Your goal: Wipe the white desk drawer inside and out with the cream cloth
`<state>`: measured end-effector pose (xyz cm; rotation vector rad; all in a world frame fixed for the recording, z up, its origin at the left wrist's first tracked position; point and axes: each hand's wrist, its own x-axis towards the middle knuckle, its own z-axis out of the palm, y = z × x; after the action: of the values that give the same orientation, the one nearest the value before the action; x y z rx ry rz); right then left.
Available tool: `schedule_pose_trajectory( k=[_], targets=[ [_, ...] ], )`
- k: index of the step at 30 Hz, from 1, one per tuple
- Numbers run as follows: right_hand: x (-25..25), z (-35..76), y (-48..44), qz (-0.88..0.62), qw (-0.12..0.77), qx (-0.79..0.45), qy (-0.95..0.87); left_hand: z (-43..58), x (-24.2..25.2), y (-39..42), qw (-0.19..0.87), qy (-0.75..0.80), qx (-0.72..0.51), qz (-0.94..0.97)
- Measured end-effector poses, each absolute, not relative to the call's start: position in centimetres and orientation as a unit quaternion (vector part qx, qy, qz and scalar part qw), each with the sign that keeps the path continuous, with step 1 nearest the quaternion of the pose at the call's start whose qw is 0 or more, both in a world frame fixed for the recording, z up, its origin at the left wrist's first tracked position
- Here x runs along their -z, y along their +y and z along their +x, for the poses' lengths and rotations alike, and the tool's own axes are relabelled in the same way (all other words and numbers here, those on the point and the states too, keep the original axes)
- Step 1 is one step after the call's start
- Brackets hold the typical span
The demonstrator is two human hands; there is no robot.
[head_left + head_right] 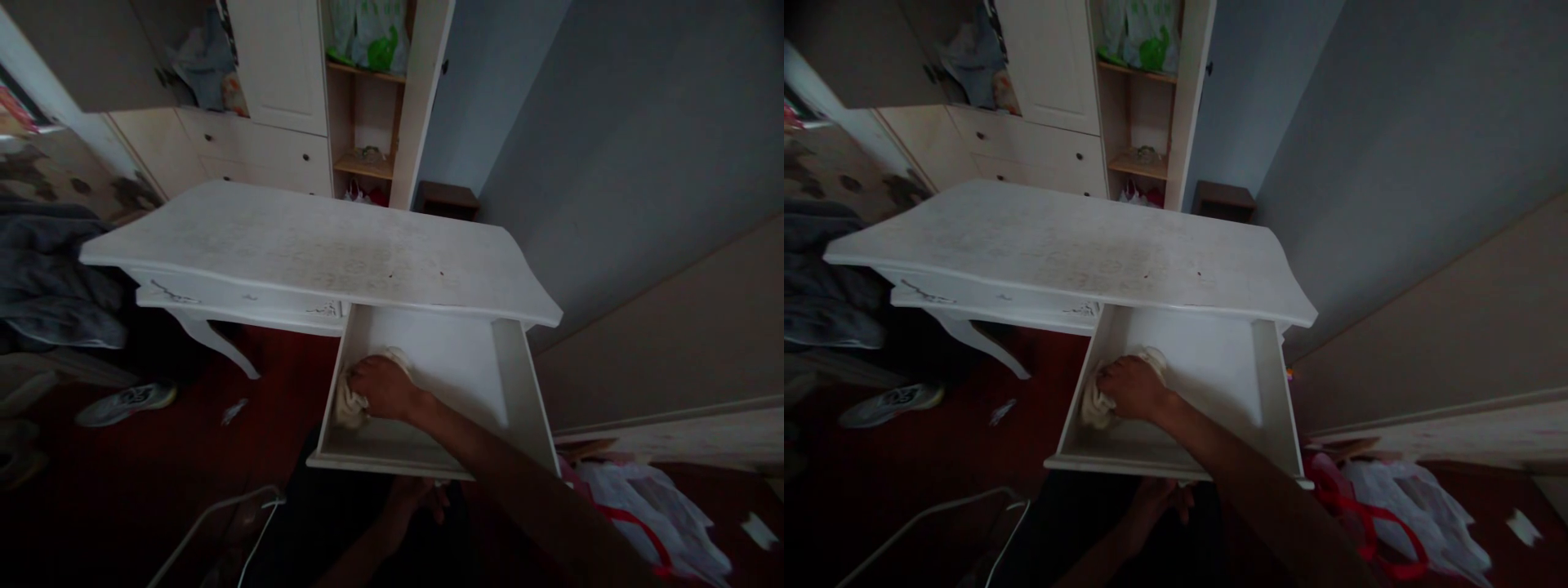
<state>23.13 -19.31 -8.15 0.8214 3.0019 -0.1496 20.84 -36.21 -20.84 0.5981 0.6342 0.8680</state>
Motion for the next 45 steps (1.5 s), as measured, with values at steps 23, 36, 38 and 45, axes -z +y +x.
schedule_pose_trajectory(
  k=[23,36,38,45],
  targets=[
    [6.3,35.7,-23.1,0.326,0.172,0.18,0.912,19.9,19.3,-35.7,0.736,0.397,-0.388,0.388],
    [4.1,40.9,-24.3,0.486,0.254,0.134,0.825,20.0,19.6,-36.0,0.748,0.386,-0.39,0.373],
    [4.6,41.4,-24.2,0.515,0.197,0.117,0.826,20.2,19.7,-36.1,0.754,0.382,-0.395,0.36],
    [4.5,40.8,-21.8,0.616,-0.053,0.099,0.779,20.4,20.4,-36.2,0.756,0.366,-0.4,0.366]
  ],
)
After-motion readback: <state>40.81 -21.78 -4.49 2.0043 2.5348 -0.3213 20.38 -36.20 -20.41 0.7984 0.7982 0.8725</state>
